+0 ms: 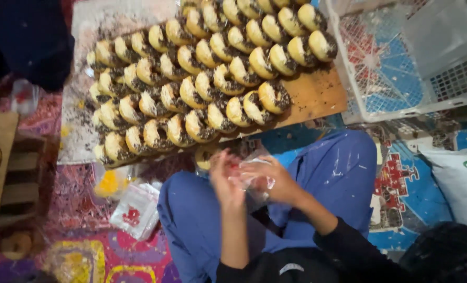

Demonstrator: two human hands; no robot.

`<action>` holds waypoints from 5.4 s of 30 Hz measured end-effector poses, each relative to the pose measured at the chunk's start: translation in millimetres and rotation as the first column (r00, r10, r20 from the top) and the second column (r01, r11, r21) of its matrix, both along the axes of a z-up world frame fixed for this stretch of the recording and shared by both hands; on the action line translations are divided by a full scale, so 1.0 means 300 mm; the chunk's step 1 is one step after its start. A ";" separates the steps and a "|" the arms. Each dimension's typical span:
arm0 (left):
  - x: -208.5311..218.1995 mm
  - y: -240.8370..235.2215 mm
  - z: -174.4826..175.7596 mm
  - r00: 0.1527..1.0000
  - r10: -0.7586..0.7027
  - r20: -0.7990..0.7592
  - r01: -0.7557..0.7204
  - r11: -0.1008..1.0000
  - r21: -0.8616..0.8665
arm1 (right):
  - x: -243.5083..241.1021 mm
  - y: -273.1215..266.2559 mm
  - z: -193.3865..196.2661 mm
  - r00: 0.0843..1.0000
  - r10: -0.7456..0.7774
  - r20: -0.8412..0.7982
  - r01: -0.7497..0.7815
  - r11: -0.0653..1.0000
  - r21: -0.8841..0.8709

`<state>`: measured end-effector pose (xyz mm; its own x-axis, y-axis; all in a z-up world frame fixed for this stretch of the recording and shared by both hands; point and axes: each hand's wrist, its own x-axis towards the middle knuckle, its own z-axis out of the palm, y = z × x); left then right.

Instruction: The person sits on a floor mat and repeatedly picks donuts from a wooden board, places each into a clear plastic bag, and sets the bagged donut into a white basket. The person handles donuts one at a time and continues the same packaging sequence throughout the clip.

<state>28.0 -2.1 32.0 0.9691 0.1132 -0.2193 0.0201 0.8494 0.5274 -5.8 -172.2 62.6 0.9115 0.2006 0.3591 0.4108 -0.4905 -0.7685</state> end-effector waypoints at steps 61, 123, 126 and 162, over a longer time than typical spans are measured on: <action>-0.129 0.004 0.392 0.901 -0.005 0.434 0.148 0.943 -0.297 | 0.039 0.179 0.285 0.885 -0.019 0.465 -0.029 0.995 0.096; -0.332 0.264 0.608 0.846 -0.313 0.431 -0.471 -0.063 0.880 | -0.082 0.142 0.372 0.754 0.380 0.537 -0.294 0.925 -0.242; -0.333 0.261 0.617 0.838 -0.351 0.417 -0.460 -0.045 0.887 | -0.157 0.141 0.192 0.761 0.320 0.565 -0.144 0.932 -0.333; -0.337 0.480 -0.237 0.892 0.435 -0.125 -0.066 0.398 0.915 | -0.098 0.563 -0.417 0.644 0.206 -0.736 0.473 0.649 0.596</action>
